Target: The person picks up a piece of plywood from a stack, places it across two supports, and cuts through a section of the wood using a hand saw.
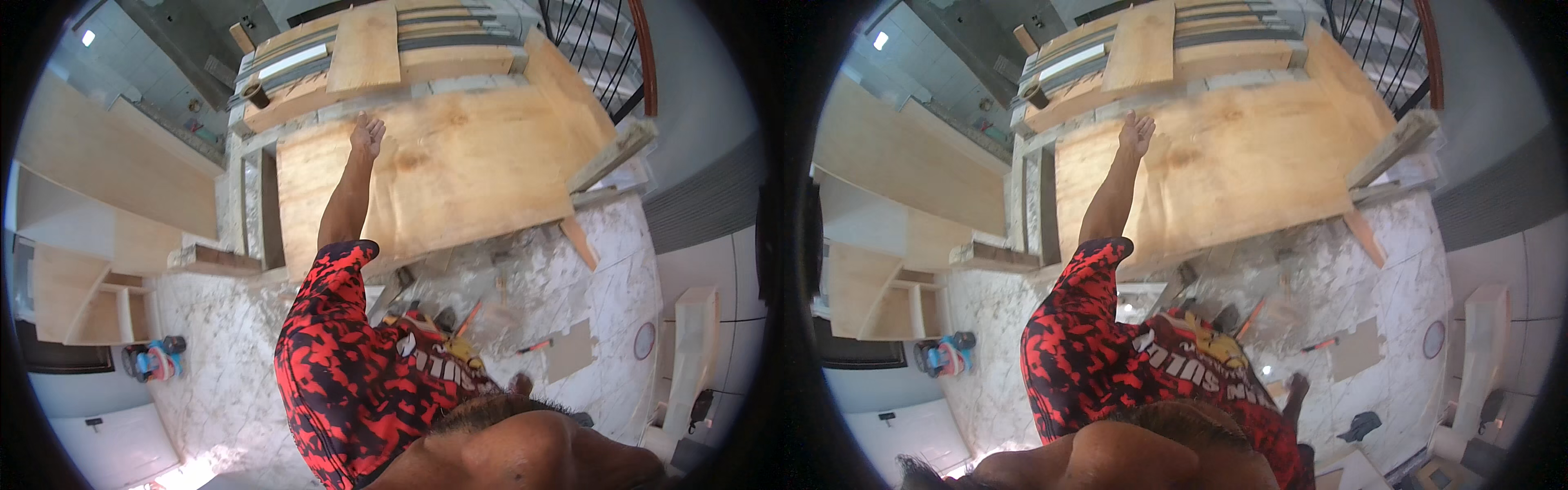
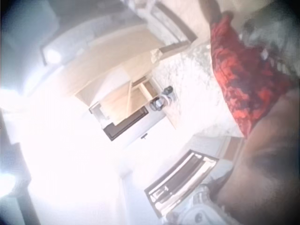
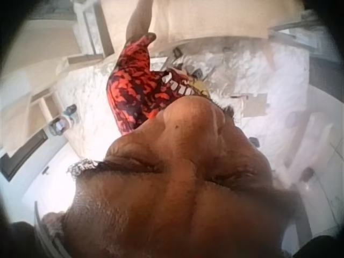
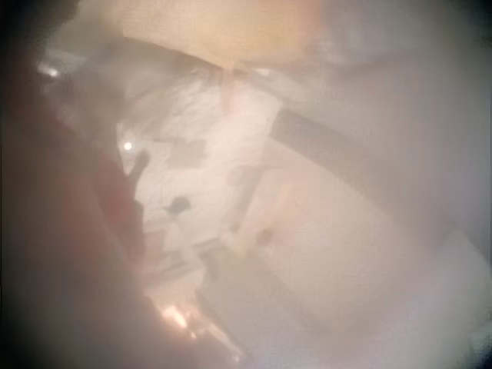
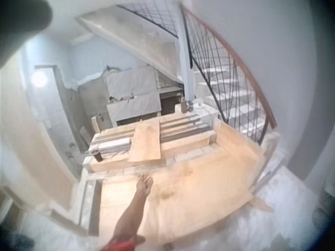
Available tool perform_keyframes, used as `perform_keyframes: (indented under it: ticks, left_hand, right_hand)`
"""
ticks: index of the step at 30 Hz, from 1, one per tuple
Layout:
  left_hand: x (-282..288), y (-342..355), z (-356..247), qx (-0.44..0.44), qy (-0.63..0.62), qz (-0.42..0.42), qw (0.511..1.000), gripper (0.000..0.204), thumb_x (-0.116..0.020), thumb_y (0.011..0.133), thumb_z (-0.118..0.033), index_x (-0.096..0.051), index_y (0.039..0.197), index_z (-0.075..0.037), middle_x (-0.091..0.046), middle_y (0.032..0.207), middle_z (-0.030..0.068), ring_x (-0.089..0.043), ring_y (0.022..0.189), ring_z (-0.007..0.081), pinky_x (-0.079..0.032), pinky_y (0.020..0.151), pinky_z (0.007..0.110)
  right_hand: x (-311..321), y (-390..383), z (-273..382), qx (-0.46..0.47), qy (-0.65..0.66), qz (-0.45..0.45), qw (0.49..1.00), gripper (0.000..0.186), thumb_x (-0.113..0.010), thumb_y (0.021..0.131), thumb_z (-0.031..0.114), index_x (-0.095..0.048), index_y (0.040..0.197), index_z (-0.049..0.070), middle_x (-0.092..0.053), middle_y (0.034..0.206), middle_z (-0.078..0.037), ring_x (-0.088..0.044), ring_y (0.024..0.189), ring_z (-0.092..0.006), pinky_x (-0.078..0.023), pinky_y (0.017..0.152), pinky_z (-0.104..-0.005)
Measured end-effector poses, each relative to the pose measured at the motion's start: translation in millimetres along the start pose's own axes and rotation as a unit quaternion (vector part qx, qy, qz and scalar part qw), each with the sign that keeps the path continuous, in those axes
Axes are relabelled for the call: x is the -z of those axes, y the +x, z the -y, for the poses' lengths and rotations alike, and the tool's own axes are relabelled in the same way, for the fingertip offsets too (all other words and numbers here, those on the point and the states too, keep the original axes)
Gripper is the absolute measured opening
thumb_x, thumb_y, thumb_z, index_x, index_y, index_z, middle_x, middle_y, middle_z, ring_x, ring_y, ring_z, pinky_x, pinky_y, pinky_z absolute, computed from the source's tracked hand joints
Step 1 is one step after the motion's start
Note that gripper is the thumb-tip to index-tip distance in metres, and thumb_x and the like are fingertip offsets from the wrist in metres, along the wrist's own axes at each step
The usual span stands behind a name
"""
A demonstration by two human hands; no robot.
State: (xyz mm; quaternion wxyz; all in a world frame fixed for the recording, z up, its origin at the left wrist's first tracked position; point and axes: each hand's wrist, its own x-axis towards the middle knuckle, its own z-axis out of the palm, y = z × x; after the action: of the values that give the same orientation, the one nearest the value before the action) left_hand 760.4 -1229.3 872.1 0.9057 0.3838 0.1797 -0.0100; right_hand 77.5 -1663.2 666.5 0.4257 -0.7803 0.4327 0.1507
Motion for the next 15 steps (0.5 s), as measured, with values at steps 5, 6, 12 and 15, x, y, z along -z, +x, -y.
perform_keyframes:
  ticks: [5, 6, 12, 15]
  left_hand:
    - [-21.7, 109.0, -0.5, -0.017, -0.021, -0.029, 0.999, 0.072, -0.055, 0.086, -0.044, -0.023, 0.139, -0.008, -0.025, 0.139, 0.0226, -0.034, 0.125, 0.0354, -0.038, 0.099, 0.04]
    - [-24.4, 125.9, -0.2, -0.017, -0.039, -0.047, 0.998, 0.071, -0.058, 0.085, -0.044, -0.027, 0.137, -0.005, -0.03, 0.137, 0.0202, -0.037, 0.123, 0.0348, -0.042, 0.096, 0.038]
    - [-30.8, 179.2, -7.1, -0.015, -0.1, -0.023, 0.995, 0.055, -0.056, 0.089, -0.028, -0.033, 0.131, -0.002, -0.039, 0.13, 0.0167, -0.048, 0.112, 0.0325, -0.051, 0.084, 0.036]
    - [-37.1, 175.5, -17.2, 0.023, -0.122, -0.029, 0.992, 0.043, -0.051, 0.089, -0.013, -0.034, 0.127, -0.003, -0.041, 0.126, 0.0167, -0.051, 0.106, 0.0326, -0.054, 0.079, 0.036]
  right_hand:
    - [-18.7, -54.8, -0.2, -0.13, 0.04, 0.001, 0.991, 0.022, -0.05, 0.088, 0.024, -0.058, 0.086, 0.004, -0.056, 0.076, -0.006, -0.055, 0.067, -0.0173, -0.047, 0.057, -0.0312]
    - [-22.7, -61.9, 5.9, -0.151, 0.045, -0.002, 0.987, 0.022, -0.05, 0.088, 0.024, -0.058, 0.086, 0.003, -0.056, 0.076, -0.007, -0.055, 0.068, -0.0179, -0.047, 0.057, -0.0316]
    - [-44.7, -99.9, 49.1, -0.19, 0.064, -0.043, 0.979, 0.023, -0.048, 0.089, 0.023, -0.058, 0.085, 0.003, -0.057, 0.077, -0.009, -0.055, 0.07, -0.0216, -0.046, 0.059, -0.0342]
    - [-51.7, -116.4, 65.9, -0.186, 0.067, -0.057, 0.979, 0.024, -0.048, 0.09, 0.023, -0.058, 0.085, 0.002, -0.058, 0.078, -0.01, -0.056, 0.071, -0.0234, -0.046, 0.061, -0.0355]
